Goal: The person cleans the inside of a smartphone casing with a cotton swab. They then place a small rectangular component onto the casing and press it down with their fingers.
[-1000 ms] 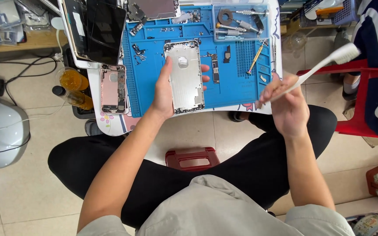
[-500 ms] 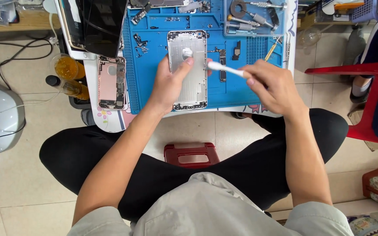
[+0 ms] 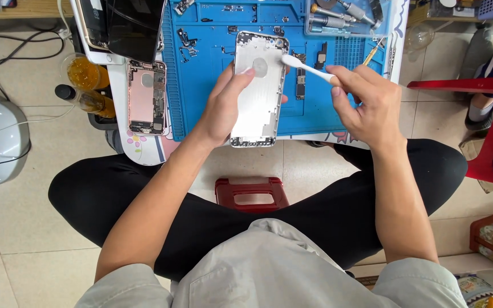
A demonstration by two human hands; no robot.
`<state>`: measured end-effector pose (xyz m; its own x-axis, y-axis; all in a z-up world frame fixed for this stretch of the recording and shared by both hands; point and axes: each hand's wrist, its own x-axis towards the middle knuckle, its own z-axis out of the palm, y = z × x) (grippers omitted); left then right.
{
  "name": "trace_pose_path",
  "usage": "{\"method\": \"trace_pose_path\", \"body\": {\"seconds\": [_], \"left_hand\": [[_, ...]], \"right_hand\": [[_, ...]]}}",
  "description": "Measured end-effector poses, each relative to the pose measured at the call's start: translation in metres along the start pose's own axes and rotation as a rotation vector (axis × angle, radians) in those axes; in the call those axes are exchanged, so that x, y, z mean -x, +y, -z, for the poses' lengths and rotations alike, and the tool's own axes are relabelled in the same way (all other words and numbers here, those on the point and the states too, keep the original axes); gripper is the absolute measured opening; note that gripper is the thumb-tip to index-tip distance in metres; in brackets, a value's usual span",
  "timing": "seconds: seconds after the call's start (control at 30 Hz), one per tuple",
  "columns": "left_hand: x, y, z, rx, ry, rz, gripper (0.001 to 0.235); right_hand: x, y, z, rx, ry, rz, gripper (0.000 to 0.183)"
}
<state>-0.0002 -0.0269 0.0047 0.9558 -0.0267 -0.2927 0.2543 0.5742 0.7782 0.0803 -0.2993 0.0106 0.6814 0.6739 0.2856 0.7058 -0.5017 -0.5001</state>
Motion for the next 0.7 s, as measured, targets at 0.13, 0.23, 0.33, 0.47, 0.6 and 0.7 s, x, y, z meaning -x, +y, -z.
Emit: {"method": "trace_pose_path", "body": {"seconds": [0.13,0.23,0.33,0.47,0.6,0.7], "left_hand": [[-0.005,0.003,0.004,0.132,-0.143,0.084,0.090],[-0.005,-0.003,0.004,0.095,-0.169,0.003,0.077],[-0.004,-0.006,0.001,0.208,-0.183,0.117,0.073],[-0.001,-0.002,-0.002,0.092,-0.136,0.100,0.073],[-0.005,-0.017,0.004,0.213,-0.127,0.247,0.076],[-0.005,-0.017,0.005,0.272,-0.189,0.325,0.081]], "right_hand": [[0.000,-0.010,0.000,0.006,-0.168,0.125,0.027],[0.002,-0.016,-0.015,-0.117,-0.073,0.070,0.024],[-0.007,-0.016,-0.014,0.018,0.079,-0.002,0.024],[-0.009,-0.020,-0.016,-0.129,-0.067,0.097,0.025],[-0.012,-0.027,-0.020,0.072,-0.012,0.040,0.026],[-0.010,-0.027,-0.021,0.077,0.011,0.049,0.025]]}}
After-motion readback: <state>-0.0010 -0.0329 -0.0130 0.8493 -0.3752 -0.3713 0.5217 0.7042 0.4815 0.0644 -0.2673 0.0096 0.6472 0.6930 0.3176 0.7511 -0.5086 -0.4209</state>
